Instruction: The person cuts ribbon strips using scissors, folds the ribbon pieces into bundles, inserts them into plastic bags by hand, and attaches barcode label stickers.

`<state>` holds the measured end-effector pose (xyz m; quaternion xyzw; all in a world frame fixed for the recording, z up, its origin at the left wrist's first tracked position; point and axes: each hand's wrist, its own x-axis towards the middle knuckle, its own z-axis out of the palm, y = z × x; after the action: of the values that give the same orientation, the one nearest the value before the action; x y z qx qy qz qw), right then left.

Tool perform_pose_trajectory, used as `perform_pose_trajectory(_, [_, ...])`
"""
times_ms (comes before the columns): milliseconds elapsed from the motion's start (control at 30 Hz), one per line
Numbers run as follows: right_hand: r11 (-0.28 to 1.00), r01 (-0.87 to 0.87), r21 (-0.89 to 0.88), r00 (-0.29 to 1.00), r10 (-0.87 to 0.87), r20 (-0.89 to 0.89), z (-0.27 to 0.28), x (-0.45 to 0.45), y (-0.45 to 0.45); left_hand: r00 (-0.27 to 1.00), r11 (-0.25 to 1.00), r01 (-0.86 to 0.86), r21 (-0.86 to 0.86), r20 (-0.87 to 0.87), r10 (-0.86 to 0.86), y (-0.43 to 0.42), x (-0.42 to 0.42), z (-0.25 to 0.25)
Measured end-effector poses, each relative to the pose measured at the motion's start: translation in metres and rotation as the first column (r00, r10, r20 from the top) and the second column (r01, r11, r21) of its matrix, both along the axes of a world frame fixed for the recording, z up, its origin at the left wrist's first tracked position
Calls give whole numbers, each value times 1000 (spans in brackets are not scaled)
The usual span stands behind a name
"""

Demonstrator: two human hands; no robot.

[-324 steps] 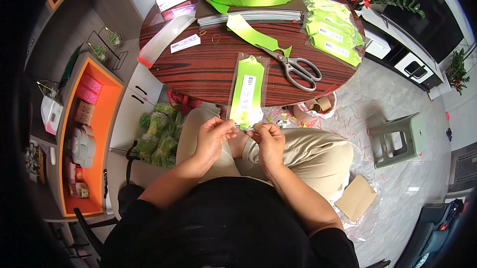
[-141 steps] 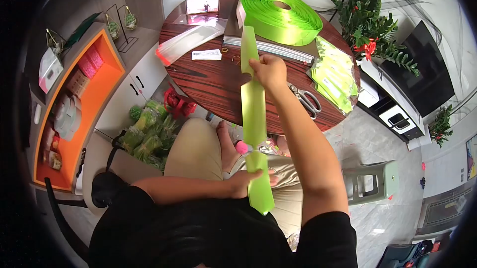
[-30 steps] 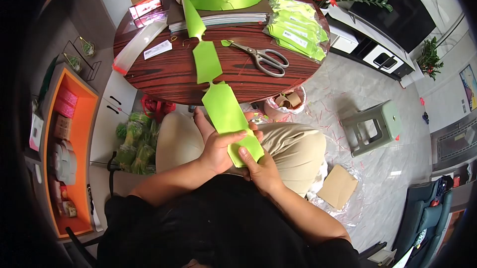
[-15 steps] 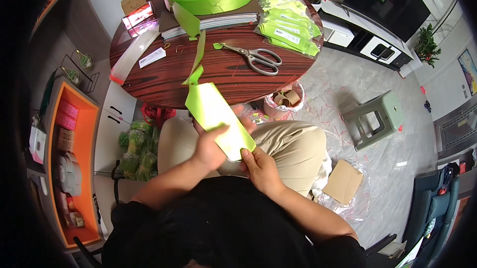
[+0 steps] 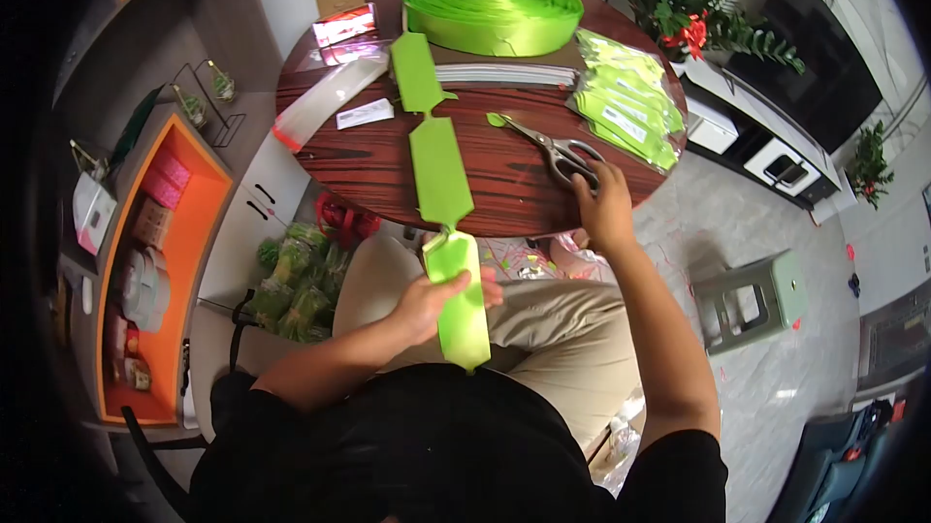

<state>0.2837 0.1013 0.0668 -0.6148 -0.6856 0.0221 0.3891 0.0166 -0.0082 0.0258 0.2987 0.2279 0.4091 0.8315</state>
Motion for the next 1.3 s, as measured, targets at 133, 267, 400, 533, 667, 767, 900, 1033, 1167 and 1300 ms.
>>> perform_pose_trajectory(133, [988,-22,-151,981,50,187,-12,10,51,991,989,15,150,-132,5,-12,-12,-7])
perform_pose_trajectory(267, [980,30,-196,955,29,294,-17,9,63,983,979,15,206,-183,23,-16,-19,-10])
perform_pose_trajectory(400, [986,88,-142,934,-32,356,-7,-6,59,985,969,12,246,-168,31,-22,-14,-5])
perform_pose_trajectory(533, [997,67,-39,930,-48,365,8,-34,51,988,953,6,303,-151,42,-33,-11,2])
perform_pose_trajectory(667, [920,157,-359,885,30,464,4,2,67,917,824,76,562,-364,164,-47,-14,-2])
perform_pose_trajectory(767, [877,96,-471,851,173,496,24,-8,55,771,626,377,683,-606,197,-46,-27,-9])
perform_pose_trajectory(900, [735,-73,-674,898,342,276,51,-11,26,560,306,680,667,-741,370,-50,-49,-7])
perform_pose_trajectory(1033, [469,-524,-711,851,270,-449,58,-16,1,550,90,698,711,-612,568,-61,-72,16])
perform_pose_trajectory(1167, [108,-919,-378,393,296,-871,58,-24,-16,451,144,820,554,-780,434,-63,-90,26])
perform_pose_trajectory(1300, [-145,-877,-459,384,365,-848,60,-40,-5,506,47,774,632,-660,555,-63,-90,17])
